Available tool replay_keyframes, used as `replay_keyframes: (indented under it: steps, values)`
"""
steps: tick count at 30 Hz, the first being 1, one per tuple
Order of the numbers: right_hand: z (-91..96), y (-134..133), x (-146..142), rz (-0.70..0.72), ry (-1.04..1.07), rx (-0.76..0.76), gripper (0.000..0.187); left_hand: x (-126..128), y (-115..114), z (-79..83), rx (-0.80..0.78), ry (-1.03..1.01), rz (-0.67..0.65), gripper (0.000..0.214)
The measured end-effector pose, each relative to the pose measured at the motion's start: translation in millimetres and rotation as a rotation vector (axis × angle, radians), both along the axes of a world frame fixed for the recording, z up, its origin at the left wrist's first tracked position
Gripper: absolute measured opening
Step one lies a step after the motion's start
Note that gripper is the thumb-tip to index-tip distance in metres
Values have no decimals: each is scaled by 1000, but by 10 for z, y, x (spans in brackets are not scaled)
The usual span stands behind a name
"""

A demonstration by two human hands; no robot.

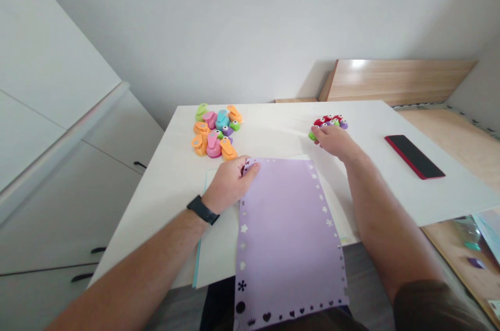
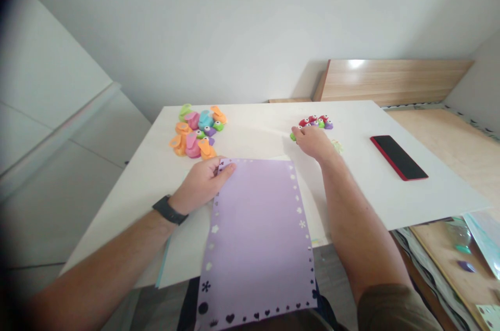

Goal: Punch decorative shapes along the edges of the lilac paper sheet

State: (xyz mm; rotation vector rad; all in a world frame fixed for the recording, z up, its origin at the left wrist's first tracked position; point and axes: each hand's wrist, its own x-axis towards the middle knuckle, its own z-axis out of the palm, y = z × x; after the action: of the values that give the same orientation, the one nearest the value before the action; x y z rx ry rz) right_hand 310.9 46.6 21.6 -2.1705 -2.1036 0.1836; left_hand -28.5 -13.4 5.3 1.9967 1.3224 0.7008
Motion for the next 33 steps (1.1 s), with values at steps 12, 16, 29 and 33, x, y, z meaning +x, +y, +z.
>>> replay_keyframes:
  steps: [12, 16, 29, 33]
  values:
    - [-124, -3, -287, -57, 22, 90, 46, -12, 2, -17, 10, -13, -1, 36]
    - [-222, 38, -273, -120, 49, 187, 45, -24, 14, -53, 11, -12, -10, 36]
    - [-315, 6, -297, -132, 31, 311, 40, -23, -1, -9, -5, -61, -17, 34]
    - [-325, 9, -302, -148, 54, 336, 42, -30, 11, -50, -3, -58, -10, 35]
